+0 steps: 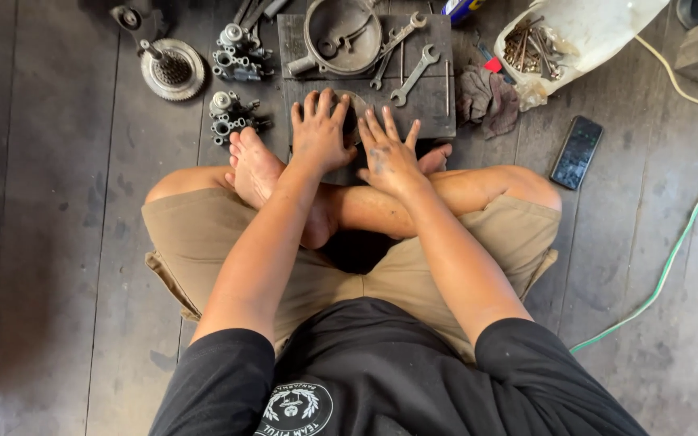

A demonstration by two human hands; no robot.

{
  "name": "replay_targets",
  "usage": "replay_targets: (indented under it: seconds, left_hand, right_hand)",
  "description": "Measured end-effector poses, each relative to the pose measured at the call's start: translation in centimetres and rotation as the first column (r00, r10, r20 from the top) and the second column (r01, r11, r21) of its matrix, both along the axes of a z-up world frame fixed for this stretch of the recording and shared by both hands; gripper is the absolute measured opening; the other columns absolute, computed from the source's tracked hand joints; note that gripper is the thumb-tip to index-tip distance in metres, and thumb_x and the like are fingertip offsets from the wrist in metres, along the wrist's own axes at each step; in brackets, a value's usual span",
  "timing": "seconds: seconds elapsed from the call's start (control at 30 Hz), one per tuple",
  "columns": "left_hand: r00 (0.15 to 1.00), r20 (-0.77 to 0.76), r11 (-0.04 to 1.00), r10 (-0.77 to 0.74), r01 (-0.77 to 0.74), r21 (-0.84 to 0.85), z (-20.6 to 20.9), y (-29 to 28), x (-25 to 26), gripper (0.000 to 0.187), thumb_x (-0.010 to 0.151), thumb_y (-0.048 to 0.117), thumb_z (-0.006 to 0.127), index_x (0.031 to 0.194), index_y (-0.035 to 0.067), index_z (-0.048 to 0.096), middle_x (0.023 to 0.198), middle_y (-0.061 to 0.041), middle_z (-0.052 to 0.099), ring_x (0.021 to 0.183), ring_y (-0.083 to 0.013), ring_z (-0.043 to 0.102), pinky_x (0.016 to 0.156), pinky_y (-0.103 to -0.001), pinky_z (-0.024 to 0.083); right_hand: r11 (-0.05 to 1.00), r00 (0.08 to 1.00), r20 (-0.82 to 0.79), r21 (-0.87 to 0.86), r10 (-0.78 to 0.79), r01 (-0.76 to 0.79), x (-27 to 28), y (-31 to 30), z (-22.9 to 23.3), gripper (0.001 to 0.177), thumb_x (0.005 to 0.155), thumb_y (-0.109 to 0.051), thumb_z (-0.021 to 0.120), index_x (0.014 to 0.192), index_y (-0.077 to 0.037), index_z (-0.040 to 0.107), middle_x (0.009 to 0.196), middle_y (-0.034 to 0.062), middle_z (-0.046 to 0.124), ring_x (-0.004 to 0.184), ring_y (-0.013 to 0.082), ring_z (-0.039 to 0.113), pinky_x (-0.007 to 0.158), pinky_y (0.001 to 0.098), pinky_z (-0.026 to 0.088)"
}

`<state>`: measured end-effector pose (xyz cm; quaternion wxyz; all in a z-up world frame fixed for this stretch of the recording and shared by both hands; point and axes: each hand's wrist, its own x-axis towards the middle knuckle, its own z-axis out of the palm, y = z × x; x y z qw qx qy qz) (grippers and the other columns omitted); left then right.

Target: The person sits on the floor and scrubs a circular metal part with a small abrasive pad. They rub the part on a wooden block, flip it over to clean the other side, and continue scrubbing by hand.

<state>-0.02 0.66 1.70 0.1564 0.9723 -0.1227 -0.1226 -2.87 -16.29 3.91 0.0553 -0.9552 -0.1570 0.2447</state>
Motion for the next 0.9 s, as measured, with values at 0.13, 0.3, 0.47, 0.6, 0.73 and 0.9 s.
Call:
replay_targets:
  seconds: [0.13, 0.3, 0.47, 0.6, 0.73, 0.9]
  left_hand:
    - [1.000, 0.022, 1.000, 0.002, -0.002, 0.010, 0.1, -0.7, 0.1, 0.093, 0.076, 0.050, 0.077, 0.153, 0.012, 0.043, 0.149, -0.014, 0.031, 0.142, -0.0414, 0.025, 0.113, -0.067, 0.021]
    - [1.000, 0.018, 0.999, 0.002, -0.002, 0.032, 0.7, -0.3, -0.5, 0.090, 0.079, 0.045, 0.075, 0.156, 0.013, 0.040, 0.152, -0.015, 0.030, 0.145, -0.0409, 0.025, 0.115, -0.065, 0.022]
    - [1.000, 0.009, 1.000, 0.013, -0.013, 0.024, 0.3, -0.4, -0.5, 0.091, 0.078, 0.045, 0.073, 0.156, 0.014, 0.039, 0.153, -0.014, 0.030, 0.146, -0.0404, 0.024, 0.116, -0.066, 0.021]
    - [1.000, 0.006, 0.999, 0.002, -0.002, 0.047, 0.3, -0.2, -0.5, 0.092, 0.078, 0.046, 0.071, 0.158, 0.015, 0.038, 0.154, -0.013, 0.029, 0.147, -0.0397, 0.023, 0.117, -0.065, 0.021]
    - [1.000, 0.013, 0.999, 0.005, -0.006, 0.054, 0.3, -0.4, -0.6, 0.092, 0.078, 0.047, 0.071, 0.158, 0.014, 0.038, 0.155, -0.013, 0.029, 0.147, -0.0393, 0.023, 0.117, -0.065, 0.021]
    - [1.000, 0.024, 0.998, 0.000, -0.002, 0.059, 0.0, -0.3, -0.7, 0.093, 0.077, 0.049, 0.070, 0.158, 0.015, 0.038, 0.154, -0.013, 0.031, 0.148, -0.0391, 0.025, 0.117, -0.065, 0.022]
  right_hand:
    - [1.000, 0.999, 0.039, 0.022, -0.007, 0.007, 0.7, 0.2, -0.3, 0.102, 0.084, -0.015, 0.077, 0.166, -0.009, 0.015, 0.173, 0.0116, 0.007, 0.157, 0.0413, 0.001, 0.113, 0.0840, 0.002]
    - [0.998, 0.994, 0.106, 0.055, -0.014, 0.009, -0.4, 0.2, -1.1, 0.091, 0.085, -0.019, 0.076, 0.162, -0.007, 0.029, 0.172, 0.0117, 0.019, 0.158, 0.0390, 0.007, 0.114, 0.0795, -0.003]
    - [0.999, 0.993, 0.110, 0.029, -0.029, 0.026, 0.0, 0.7, -1.5, 0.099, 0.082, -0.009, 0.075, 0.164, -0.008, 0.020, 0.172, 0.0110, 0.011, 0.158, 0.0389, 0.006, 0.116, 0.0804, 0.004]
    - [0.999, 0.992, 0.123, 0.029, -0.021, 0.017, 0.4, 0.5, -1.8, 0.096, 0.084, -0.010, 0.071, 0.165, -0.012, 0.020, 0.172, 0.0090, 0.014, 0.158, 0.0374, 0.005, 0.116, 0.0798, 0.004]
    - [0.997, 0.993, 0.106, 0.055, -0.050, 0.045, 0.3, 0.9, -0.9, 0.097, 0.087, -0.007, 0.068, 0.167, -0.013, 0.012, 0.174, 0.0094, 0.005, 0.158, 0.0392, 0.004, 0.117, 0.0803, 0.006]
    - [1.000, 0.995, 0.102, 0.007, -0.023, 0.022, 0.4, 1.1, -1.3, 0.101, 0.086, -0.009, 0.070, 0.167, -0.014, 0.011, 0.174, 0.0080, 0.004, 0.158, 0.0370, 0.001, 0.116, 0.0805, 0.006]
